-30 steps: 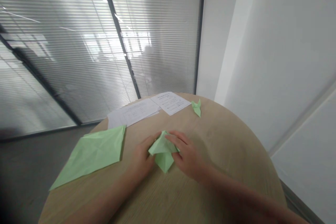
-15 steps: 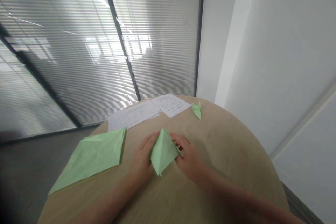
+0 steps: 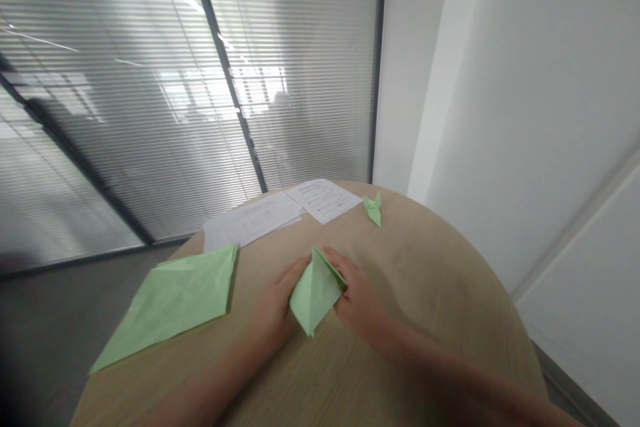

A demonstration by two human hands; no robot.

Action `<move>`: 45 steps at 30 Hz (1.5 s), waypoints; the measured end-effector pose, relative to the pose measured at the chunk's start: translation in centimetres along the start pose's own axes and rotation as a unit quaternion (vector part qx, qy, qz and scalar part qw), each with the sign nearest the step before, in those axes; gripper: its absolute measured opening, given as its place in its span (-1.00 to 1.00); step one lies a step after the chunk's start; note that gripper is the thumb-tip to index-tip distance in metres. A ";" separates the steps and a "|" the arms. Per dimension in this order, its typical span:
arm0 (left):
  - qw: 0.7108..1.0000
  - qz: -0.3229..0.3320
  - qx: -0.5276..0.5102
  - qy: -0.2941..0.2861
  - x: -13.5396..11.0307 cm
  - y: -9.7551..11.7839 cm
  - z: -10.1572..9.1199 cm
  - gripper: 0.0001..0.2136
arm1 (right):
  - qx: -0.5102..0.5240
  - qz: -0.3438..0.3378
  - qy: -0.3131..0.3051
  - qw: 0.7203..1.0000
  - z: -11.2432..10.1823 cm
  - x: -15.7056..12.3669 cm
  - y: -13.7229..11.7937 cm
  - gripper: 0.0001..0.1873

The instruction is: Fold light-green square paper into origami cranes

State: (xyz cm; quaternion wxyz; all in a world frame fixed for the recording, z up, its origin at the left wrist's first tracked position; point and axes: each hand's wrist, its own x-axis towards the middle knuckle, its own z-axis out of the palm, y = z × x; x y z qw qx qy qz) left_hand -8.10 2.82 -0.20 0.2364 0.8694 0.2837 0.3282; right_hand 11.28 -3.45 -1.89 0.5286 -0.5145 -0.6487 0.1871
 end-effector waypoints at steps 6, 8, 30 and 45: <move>0.999 -0.040 -0.021 0.016 0.1 0.2 -0.2 -0.29 | 0.027 0.046 -0.004 0.999 -0.2 0.3 -0.1 -0.33; 0.998 -0.057 -0.008 0.025 0.0 0.3 -0.3 -0.28 | 0.020 0.051 0.001 0.998 -0.2 0.3 -0.2 -0.36; 0.915 -0.200 -0.343 0.077 0.5 1.1 -0.1 -0.44 | -0.031 -0.090 -0.004 0.995 -2.7 0.5 0.9 -0.49; 0.771 -0.314 -0.553 -0.014 0.7 3.1 -0.3 -0.67 | -0.166 -0.154 -0.072 0.971 -3.6 0.3 -2.4 -0.47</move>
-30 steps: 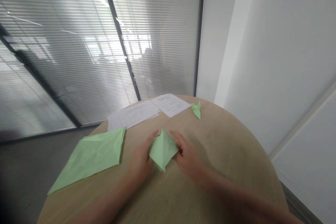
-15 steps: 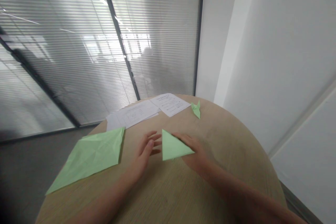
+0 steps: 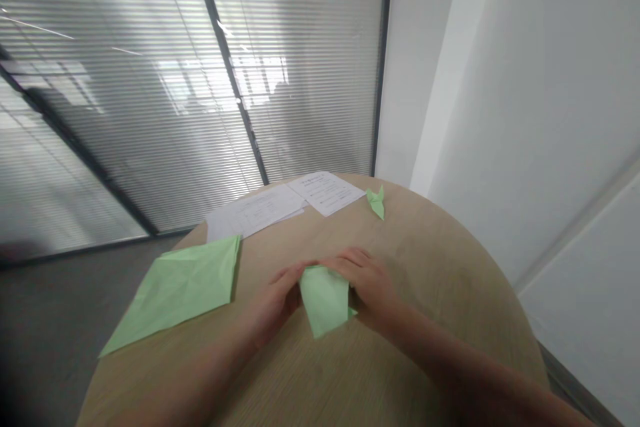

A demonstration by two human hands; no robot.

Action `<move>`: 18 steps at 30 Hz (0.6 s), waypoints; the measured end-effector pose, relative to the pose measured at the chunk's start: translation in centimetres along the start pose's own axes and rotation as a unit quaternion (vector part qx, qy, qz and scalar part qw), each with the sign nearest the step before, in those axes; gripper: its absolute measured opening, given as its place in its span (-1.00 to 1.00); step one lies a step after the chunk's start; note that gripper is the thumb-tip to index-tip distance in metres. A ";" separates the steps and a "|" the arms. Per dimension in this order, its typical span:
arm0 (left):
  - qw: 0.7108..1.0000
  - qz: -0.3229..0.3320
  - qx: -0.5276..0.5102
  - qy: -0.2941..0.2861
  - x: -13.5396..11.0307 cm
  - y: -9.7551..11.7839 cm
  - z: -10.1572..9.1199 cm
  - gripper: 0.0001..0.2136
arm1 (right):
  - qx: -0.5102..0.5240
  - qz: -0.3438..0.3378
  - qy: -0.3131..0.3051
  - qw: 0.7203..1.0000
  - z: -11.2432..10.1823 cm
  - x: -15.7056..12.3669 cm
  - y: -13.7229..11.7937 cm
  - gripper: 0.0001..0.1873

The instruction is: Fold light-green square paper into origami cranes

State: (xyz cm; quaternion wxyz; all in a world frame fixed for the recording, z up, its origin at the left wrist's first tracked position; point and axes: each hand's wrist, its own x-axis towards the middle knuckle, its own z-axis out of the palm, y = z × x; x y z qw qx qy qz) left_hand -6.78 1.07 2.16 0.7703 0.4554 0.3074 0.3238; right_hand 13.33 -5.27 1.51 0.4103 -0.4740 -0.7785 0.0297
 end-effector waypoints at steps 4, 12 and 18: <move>1.000 -0.012 -0.009 0.004 0.5 -0.7 -0.2 -0.67 | 0.064 0.062 0.055 0.994 0.9 0.1 0.4 -0.44; 0.996 -0.067 -0.051 -0.023 0.9 -0.7 -0.7 -0.63 | 0.050 0.157 0.065 0.984 2.1 0.0 0.8 -0.65; 0.992 -0.107 -0.067 -0.008 0.9 -0.7 -0.7 -0.70 | 0.053 0.081 0.040 0.995 1.3 -0.2 0.4 -0.36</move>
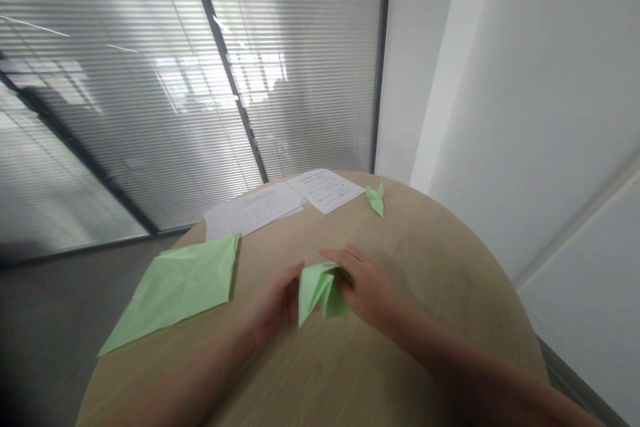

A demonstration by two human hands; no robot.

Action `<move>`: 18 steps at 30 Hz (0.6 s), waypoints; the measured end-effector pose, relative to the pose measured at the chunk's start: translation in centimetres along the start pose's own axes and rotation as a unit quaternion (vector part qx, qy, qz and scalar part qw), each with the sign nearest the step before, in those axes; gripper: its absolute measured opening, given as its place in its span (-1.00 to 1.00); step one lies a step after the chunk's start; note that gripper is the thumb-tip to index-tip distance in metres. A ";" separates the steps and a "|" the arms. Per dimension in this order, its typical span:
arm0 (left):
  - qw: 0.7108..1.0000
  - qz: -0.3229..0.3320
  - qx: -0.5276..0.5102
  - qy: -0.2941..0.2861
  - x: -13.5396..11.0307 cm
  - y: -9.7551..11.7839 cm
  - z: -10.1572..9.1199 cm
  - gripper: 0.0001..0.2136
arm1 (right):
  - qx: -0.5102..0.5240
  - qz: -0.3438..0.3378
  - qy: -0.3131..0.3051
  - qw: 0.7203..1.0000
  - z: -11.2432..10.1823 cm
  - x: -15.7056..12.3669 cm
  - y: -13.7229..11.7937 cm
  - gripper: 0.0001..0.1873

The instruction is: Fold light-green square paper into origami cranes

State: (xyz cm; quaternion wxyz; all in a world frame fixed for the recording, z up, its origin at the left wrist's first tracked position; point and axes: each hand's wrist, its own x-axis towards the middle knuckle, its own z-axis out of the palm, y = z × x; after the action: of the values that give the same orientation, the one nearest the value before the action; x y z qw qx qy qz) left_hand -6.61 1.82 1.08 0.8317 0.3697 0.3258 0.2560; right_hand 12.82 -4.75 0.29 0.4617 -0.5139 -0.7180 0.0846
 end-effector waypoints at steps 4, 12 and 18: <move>1.000 0.011 0.003 0.027 -0.2 -0.1 0.3 -0.79 | 0.022 -0.016 -0.014 1.000 -0.5 0.1 0.1 -0.35; 0.998 0.029 0.033 0.037 -0.5 -0.1 0.8 -0.77 | 0.084 0.081 0.011 0.993 0.4 -0.2 1.7 -0.33; 0.999 0.021 0.029 0.025 0.1 -0.1 0.2 -0.73 | 0.174 0.160 0.019 0.971 1.4 0.5 1.8 -0.46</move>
State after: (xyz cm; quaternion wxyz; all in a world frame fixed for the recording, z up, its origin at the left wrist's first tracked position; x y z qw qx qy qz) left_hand -6.34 1.70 1.07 0.8066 0.3940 0.3463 0.2726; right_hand 12.95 -3.06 -1.30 0.5384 -0.5354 -0.5915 0.2712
